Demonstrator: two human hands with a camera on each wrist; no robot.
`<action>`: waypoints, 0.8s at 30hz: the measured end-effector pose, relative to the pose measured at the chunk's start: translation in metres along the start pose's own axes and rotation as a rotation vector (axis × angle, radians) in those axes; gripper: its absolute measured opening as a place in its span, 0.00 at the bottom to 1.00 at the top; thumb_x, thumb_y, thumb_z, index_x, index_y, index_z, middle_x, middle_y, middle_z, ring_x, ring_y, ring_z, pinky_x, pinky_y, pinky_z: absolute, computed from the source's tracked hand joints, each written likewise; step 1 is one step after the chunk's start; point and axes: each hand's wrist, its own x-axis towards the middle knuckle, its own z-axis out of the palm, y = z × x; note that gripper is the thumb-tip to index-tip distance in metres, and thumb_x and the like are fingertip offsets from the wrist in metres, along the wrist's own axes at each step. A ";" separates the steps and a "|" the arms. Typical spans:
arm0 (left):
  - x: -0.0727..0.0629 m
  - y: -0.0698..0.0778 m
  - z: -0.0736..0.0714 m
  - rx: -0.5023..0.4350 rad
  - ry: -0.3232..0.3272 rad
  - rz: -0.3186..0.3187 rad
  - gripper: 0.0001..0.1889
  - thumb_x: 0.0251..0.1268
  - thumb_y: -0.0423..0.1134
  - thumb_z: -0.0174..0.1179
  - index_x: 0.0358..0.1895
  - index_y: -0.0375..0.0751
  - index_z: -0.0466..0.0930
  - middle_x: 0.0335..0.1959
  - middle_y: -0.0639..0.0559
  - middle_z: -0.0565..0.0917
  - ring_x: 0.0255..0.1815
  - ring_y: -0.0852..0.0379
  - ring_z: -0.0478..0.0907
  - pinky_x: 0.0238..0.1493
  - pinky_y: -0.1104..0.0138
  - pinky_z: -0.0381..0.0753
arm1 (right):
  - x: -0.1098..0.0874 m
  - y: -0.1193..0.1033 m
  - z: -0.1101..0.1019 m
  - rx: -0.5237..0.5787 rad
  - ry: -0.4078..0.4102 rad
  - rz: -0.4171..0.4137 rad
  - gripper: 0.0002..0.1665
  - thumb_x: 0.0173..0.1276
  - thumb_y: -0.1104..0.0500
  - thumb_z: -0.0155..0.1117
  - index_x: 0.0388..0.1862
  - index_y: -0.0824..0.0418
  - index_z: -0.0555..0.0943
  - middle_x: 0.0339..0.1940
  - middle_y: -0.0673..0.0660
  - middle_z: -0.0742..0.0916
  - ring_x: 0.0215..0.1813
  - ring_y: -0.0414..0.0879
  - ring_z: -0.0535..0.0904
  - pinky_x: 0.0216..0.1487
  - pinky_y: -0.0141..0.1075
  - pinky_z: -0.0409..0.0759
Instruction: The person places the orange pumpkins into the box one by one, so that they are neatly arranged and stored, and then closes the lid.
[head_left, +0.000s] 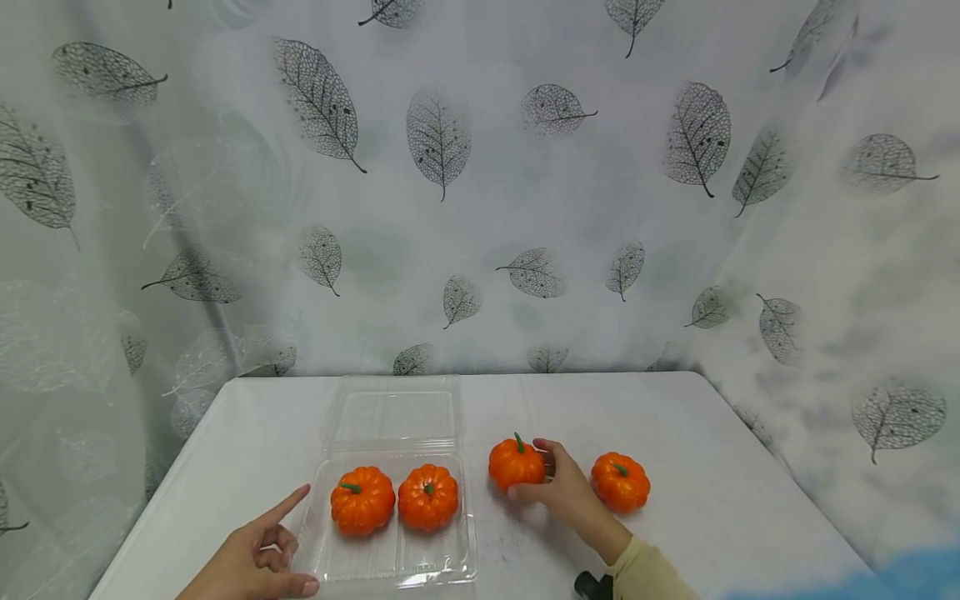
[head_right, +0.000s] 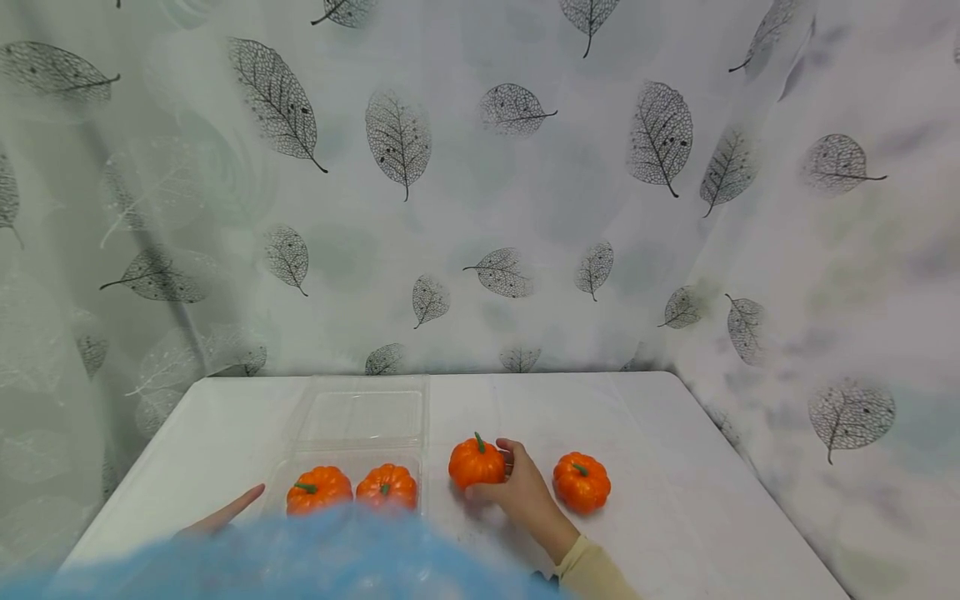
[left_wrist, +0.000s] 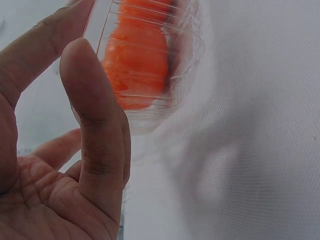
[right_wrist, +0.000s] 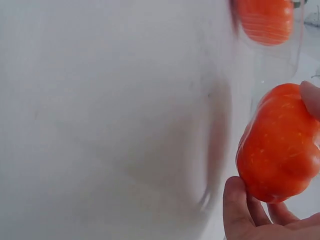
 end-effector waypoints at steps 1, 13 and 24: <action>0.000 0.000 0.000 -0.001 0.000 -0.003 0.59 0.54 0.41 0.78 0.83 0.41 0.44 0.32 0.48 0.72 0.23 0.59 0.71 0.23 0.72 0.74 | -0.001 -0.002 0.000 0.019 0.003 0.005 0.55 0.49 0.53 0.85 0.72 0.66 0.67 0.65 0.64 0.78 0.63 0.59 0.75 0.63 0.55 0.75; -0.003 0.002 0.001 0.018 0.010 -0.013 0.59 0.53 0.40 0.78 0.82 0.41 0.44 0.32 0.48 0.71 0.23 0.58 0.71 0.23 0.72 0.72 | -0.016 -0.029 0.001 0.215 -0.006 0.017 0.50 0.50 0.60 0.84 0.71 0.65 0.70 0.66 0.62 0.79 0.63 0.57 0.77 0.62 0.51 0.77; -0.004 0.004 0.002 0.022 0.012 -0.018 0.59 0.53 0.41 0.78 0.82 0.41 0.44 0.33 0.49 0.71 0.23 0.59 0.70 0.23 0.72 0.71 | -0.036 -0.062 0.009 0.330 -0.214 -0.036 0.48 0.55 0.60 0.81 0.73 0.64 0.69 0.66 0.62 0.75 0.60 0.54 0.78 0.58 0.45 0.80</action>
